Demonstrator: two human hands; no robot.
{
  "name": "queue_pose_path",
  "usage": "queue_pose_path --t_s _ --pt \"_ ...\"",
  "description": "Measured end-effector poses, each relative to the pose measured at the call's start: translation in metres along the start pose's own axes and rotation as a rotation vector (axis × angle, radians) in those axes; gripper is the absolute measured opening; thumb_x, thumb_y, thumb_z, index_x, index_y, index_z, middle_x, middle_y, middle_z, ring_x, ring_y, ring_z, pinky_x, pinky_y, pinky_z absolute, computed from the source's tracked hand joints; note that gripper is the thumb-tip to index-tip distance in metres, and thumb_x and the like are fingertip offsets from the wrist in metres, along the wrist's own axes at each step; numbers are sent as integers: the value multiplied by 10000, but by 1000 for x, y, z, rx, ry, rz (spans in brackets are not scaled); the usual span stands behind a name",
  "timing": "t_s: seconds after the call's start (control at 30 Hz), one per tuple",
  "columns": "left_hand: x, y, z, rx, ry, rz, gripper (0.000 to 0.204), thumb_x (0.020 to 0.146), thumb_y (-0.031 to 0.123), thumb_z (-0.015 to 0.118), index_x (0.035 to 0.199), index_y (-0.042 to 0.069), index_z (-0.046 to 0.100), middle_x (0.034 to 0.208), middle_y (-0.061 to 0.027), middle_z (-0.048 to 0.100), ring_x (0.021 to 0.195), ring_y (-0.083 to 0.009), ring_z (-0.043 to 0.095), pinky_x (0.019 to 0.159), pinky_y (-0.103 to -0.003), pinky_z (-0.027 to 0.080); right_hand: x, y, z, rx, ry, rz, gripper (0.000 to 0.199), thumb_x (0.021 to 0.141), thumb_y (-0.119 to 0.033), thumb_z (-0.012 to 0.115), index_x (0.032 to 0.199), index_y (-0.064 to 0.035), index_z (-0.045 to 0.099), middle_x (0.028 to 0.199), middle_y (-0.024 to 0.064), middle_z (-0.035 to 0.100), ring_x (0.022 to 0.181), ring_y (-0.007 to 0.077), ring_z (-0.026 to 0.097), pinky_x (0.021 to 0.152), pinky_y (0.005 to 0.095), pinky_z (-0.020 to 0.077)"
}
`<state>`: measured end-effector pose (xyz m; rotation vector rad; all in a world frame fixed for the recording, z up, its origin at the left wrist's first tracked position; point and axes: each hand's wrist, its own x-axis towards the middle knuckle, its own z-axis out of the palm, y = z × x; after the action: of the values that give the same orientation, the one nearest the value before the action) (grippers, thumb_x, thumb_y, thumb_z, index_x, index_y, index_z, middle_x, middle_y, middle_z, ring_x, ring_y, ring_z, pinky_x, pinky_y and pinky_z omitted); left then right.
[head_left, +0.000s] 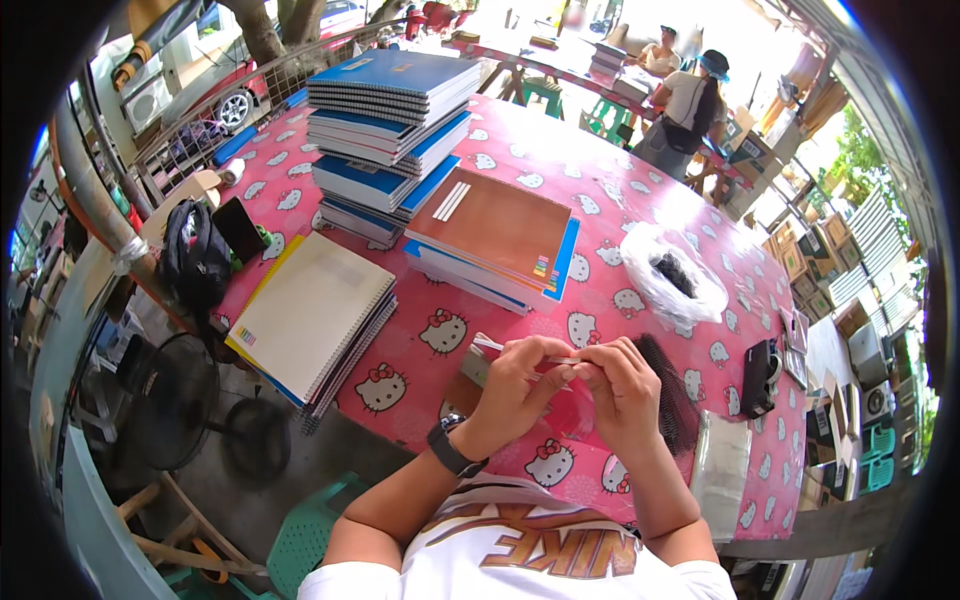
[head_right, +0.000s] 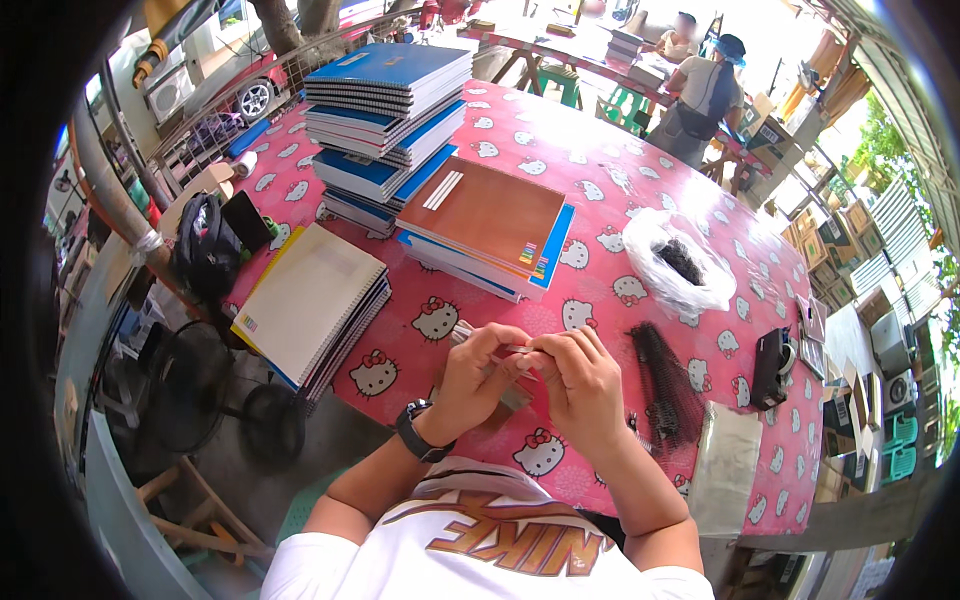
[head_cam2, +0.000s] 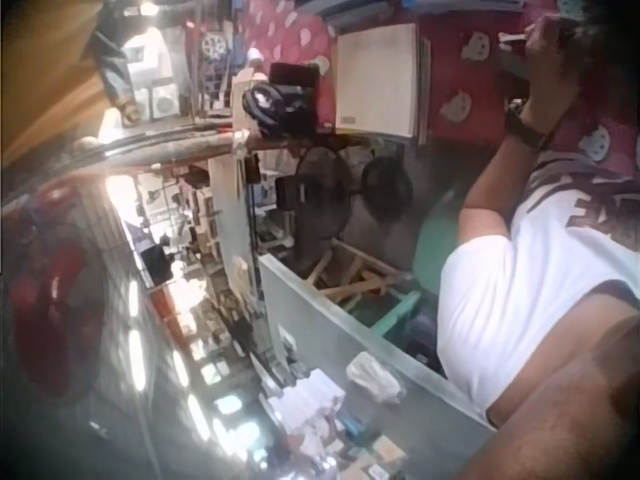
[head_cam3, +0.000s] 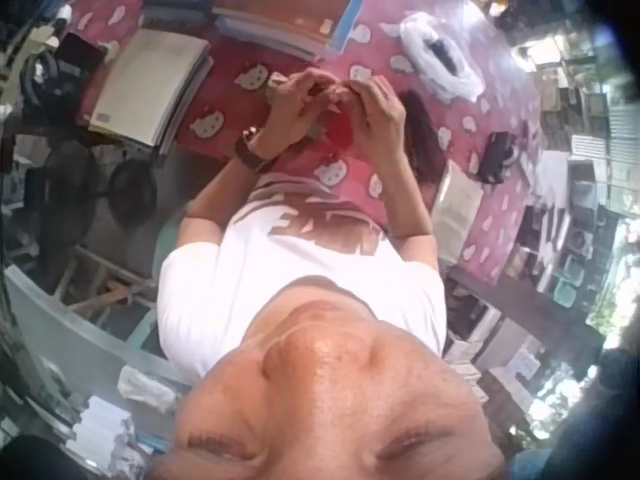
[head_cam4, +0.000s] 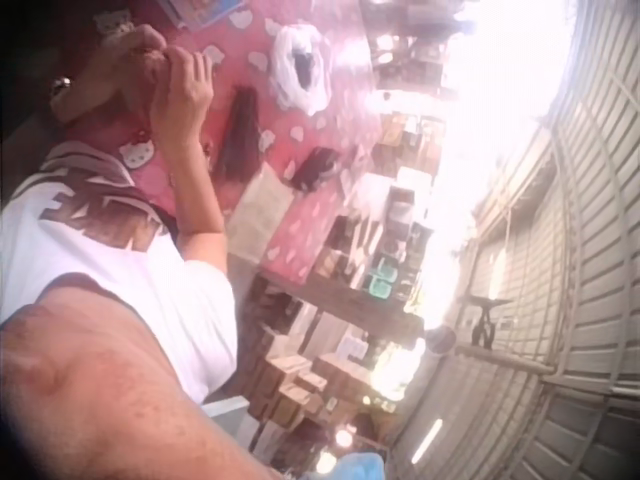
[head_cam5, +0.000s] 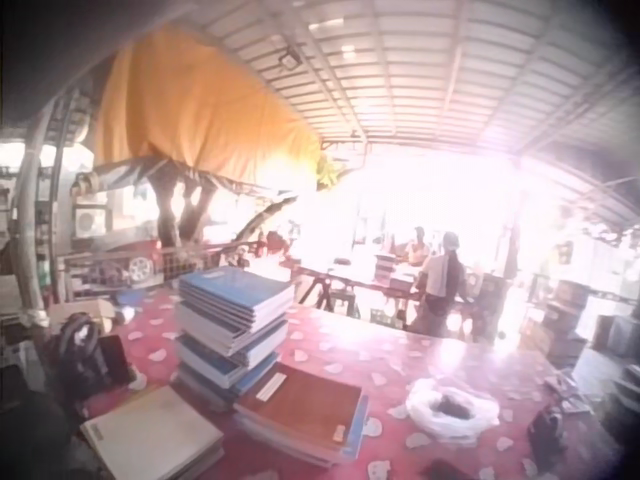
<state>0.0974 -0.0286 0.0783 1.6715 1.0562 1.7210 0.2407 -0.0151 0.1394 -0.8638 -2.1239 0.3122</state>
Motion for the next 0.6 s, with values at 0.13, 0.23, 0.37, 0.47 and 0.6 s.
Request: queue_pose_path --t_s 0.13,0.23,0.37,0.47,0.6 --pt "2 2 -20 106 95 -81 120 867 131 611 939 37 593 788 -74 627 749 -140 644 591 -251 479 9 -9 -11 -55 -74 -42 401 820 -253 655 1126 -31 523 1013 146 585 862 287 563 770 378 450" --pt "7 -8 -90 137 528 -29 162 932 183 532 990 39 577 809 -7 559 687 -79 555 567 -253 452 11 25 -38 -58 241 -98 605 847 -336 631 1309 -33 385 1251 152 496 1095 272 506 923 381 395" --pt "12 -6 -217 48 998 -184 248 949 209 492 1017 -24 539 914 -75 605 759 -151 572 647 -298 469 -9 85 -77 216 441 281 525 867 -305 622 1274 -26 444 1246 123 521 1138 200 494 932 339 393" --pt "-23 -57 -312 123 1175 -208 320 951 228 478 1008 -77 559 921 -128 622 803 -185 592 709 -325 482 -24 110 -43 309 239 484 342 870 -237 626 1139 -33 573 1093 88 607 970 150 568 823 289 449" --pt "-95 -134 -376 1107 1136 -633 337 906 245 529 1007 -74 575 925 -225 624 831 -324 614 749 -390 474 -38 118 2 329 62 623 252 862 -149 629 1080 -25 602 1055 63 596 862 103 561 748 242 459"
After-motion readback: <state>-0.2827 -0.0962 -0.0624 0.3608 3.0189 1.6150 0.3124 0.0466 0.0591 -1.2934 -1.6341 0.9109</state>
